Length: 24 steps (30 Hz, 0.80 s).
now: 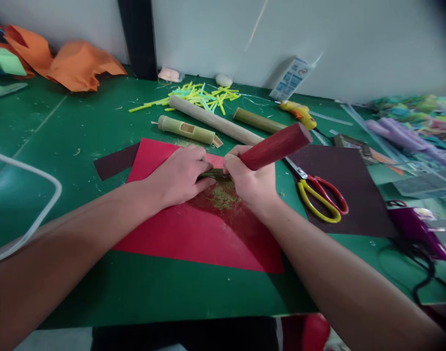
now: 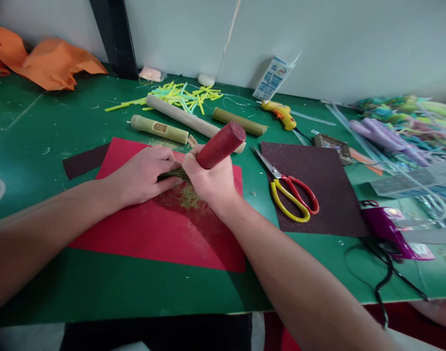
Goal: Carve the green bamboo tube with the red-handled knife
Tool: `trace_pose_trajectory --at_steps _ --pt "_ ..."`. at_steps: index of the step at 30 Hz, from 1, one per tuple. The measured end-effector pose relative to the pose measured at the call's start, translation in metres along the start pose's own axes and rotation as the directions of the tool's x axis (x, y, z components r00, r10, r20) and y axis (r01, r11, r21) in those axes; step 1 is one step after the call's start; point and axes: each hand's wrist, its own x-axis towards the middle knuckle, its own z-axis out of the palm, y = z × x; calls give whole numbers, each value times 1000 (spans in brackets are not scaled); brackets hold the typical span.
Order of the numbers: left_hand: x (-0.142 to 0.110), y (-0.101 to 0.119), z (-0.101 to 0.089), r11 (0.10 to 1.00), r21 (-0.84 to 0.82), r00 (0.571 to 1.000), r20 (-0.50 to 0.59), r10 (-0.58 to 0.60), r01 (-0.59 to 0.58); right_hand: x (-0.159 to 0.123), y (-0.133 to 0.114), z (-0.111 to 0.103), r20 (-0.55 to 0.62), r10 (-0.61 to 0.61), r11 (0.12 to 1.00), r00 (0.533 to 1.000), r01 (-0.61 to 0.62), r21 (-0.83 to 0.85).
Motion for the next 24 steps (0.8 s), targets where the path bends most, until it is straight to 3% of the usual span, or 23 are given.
trace_pose_trajectory --at_steps 17,24 --pt "-2 -5 4 999 -13 997 -60 51 -52 3 1 -5 -49 35 997 998 -31 73" --pt "0 -3 3 1000 -7 999 -37 19 -19 2 2 -2 -52 12 997 999 -8 80"
